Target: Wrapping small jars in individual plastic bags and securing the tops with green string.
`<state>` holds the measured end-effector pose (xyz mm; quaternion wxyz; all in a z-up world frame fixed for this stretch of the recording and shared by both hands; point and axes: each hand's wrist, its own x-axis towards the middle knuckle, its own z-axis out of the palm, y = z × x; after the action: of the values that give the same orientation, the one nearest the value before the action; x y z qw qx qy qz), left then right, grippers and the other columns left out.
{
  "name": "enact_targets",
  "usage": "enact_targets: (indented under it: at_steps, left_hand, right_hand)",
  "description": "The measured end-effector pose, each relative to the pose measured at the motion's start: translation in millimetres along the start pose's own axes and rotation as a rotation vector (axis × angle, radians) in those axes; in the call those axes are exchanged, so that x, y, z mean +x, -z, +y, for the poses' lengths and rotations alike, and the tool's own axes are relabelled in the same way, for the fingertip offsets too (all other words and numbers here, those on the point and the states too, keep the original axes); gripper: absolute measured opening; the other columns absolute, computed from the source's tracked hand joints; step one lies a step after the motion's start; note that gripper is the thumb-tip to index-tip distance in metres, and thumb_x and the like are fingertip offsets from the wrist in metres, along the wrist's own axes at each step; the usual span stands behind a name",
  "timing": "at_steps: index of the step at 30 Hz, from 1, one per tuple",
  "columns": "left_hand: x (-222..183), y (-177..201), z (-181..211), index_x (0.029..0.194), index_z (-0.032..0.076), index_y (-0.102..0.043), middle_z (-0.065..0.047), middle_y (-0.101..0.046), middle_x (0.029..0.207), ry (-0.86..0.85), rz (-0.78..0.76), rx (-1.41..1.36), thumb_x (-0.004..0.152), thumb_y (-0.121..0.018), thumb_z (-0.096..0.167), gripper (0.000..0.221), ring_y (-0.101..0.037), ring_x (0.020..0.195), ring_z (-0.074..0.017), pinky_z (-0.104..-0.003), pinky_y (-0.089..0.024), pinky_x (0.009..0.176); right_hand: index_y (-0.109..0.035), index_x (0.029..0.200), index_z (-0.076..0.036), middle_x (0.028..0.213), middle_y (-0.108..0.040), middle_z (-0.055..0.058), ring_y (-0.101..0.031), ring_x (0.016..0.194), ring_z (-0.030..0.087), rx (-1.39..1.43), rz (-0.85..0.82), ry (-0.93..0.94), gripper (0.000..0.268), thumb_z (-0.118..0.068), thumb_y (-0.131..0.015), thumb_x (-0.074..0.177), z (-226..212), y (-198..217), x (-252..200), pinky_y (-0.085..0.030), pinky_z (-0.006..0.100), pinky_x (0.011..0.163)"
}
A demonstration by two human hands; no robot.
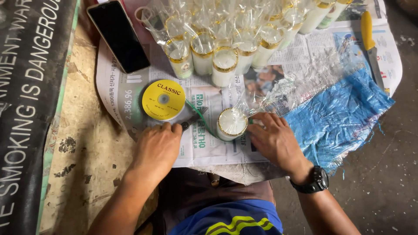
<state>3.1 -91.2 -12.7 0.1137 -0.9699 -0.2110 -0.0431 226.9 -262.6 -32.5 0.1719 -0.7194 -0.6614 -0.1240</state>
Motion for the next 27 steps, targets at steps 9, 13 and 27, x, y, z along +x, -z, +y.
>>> enact_targets:
  at_steps: [9, 13, 27]
  left_hand:
    - [14, 92, 53, 0.096, 0.006, -0.049, -0.009, -0.055, 0.092, -0.342, 0.466, -0.825, 0.071, -0.073, 0.008, 0.034, -0.056, 0.080, -0.0237, -0.035, -0.046, 0.071]
    - [25, 78, 73, 0.113, 0.005, -0.042, -0.012, -0.053, 0.100, -0.390, 0.509, -0.839, 0.073, -0.073, 0.005, 0.051, -0.056, 0.088, -0.0279, -0.039, -0.045, 0.078]
    - [43, 88, 64, 0.080, 0.007, -0.049, -0.005, -0.046, 0.072, -0.337, 0.621, -1.035, 0.084, -0.055, 0.010, 0.007, -0.047, 0.056, -0.0143, -0.025, -0.039, 0.047]
  right_hand:
    - [-0.055, 0.081, -0.008, 0.080, -0.064, 0.001, -0.059, 0.075, 0.017, 0.553, -0.070, -0.155, 0.004, -0.007, -0.057, 0.077, -42, 82, 4, -0.040, 0.029, 0.070]
    - [-0.054, 0.089, -0.008, 0.083, -0.061, 0.000, -0.062, 0.075, 0.011, 0.799, -0.031, -0.325, 0.017, -0.023, -0.052, 0.080, -45, 89, -1, -0.046, 0.023, 0.067]
    - [-0.056, 0.079, -0.003, 0.074, -0.061, 0.008, -0.062, 0.070, 0.019, 0.521, 0.203, -0.121, 0.019, -0.020, -0.047, 0.083, -39, 96, 18, -0.048, 0.026, 0.060]
